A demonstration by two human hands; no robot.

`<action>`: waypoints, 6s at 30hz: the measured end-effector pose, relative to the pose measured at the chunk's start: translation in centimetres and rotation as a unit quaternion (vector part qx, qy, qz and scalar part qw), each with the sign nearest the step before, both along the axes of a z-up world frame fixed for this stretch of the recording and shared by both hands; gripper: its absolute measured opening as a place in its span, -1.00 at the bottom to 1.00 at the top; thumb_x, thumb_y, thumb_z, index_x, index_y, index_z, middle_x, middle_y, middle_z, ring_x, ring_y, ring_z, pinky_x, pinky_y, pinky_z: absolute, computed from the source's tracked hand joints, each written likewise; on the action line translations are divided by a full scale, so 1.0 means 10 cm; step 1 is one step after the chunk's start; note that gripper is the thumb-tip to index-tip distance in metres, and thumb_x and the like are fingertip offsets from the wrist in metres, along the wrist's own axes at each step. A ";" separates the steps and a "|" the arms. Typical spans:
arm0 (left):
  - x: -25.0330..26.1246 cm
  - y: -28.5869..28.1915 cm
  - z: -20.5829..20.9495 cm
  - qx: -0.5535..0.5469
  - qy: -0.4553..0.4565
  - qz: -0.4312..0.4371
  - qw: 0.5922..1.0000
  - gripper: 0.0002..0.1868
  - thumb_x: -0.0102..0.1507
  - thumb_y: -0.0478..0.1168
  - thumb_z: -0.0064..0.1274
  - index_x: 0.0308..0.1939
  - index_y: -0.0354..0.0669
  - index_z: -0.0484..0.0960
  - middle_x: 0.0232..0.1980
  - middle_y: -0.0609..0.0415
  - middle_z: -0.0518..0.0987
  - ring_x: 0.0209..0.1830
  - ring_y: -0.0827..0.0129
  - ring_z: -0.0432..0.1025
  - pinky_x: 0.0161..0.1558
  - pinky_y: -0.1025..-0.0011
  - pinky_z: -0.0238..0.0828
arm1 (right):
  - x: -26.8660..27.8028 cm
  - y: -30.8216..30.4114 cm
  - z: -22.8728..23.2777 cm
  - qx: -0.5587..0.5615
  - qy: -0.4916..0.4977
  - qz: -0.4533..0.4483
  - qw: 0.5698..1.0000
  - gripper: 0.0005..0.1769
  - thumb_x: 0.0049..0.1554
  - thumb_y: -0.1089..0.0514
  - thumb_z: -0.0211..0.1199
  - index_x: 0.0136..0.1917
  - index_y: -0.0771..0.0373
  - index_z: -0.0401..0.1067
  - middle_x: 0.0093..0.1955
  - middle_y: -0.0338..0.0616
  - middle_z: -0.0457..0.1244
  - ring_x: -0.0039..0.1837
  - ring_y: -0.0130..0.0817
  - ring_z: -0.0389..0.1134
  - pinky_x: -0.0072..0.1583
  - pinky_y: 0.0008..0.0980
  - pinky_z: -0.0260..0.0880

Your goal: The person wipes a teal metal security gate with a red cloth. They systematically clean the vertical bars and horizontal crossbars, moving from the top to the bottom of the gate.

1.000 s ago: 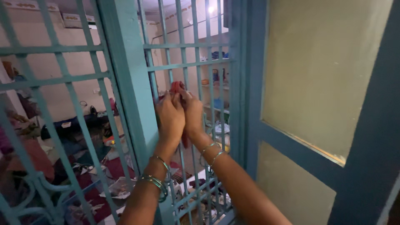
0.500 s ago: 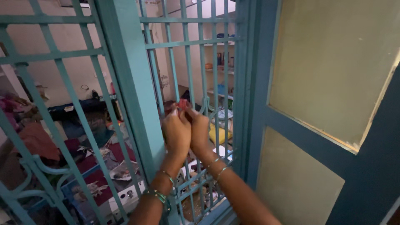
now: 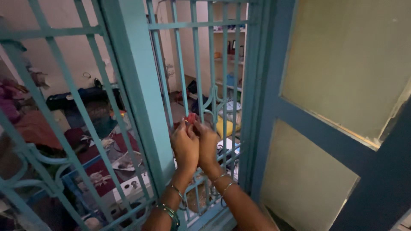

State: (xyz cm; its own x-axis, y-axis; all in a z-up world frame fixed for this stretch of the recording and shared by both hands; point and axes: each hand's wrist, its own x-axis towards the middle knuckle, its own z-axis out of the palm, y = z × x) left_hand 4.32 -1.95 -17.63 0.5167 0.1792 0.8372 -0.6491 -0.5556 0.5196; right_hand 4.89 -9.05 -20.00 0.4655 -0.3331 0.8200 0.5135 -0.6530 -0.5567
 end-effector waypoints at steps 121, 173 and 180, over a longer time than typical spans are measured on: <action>-0.21 -0.11 0.30 -0.067 0.076 -0.166 0.981 -0.70 0.28 -0.06 0.04 -0.15 -0.21 0.73 -0.30 -0.19 0.67 -0.26 -0.08 0.61 -0.26 0.15 0.50 | -0.05 -0.70 0.32 -0.171 0.093 -0.029 0.981 -0.48 0.24 0.11 0.12 0.41 0.37 0.26 0.05 0.29 0.28 0.00 0.29 0.35 -0.01 0.10 0.34; 0.11 -0.34 1.70 -0.031 -0.091 -0.203 0.975 -0.79 0.32 -0.14 0.15 -0.16 -0.24 0.62 -0.27 -0.11 0.68 -0.26 0.06 0.65 -0.25 0.22 0.52 | -0.12 -1.40 2.03 -0.022 -0.043 0.065 0.997 -0.85 0.14 0.18 0.29 -0.07 0.26 0.61 -0.14 -0.07 0.48 -0.07 -0.25 0.53 -0.05 -0.28 0.49; 0.36 -0.44 2.13 0.044 -0.080 -0.166 0.982 -0.58 0.45 0.03 -0.10 -0.10 -0.23 0.70 -0.22 -0.24 0.67 -0.15 -0.12 0.60 -0.11 0.09 0.48 | 0.44 -1.25 2.63 -0.050 -0.181 -0.071 0.980 -0.79 0.06 0.26 0.30 0.00 0.29 0.59 -0.12 0.16 0.42 -0.02 0.04 0.49 -0.02 -0.15 0.47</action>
State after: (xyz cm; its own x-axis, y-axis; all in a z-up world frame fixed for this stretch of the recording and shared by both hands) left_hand 7.95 -6.30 3.63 0.3941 -0.0548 0.9174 -0.8721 -0.3372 0.3545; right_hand 9.29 -21.58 6.28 0.0925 -0.2838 0.9544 0.5656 -0.7739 -0.2849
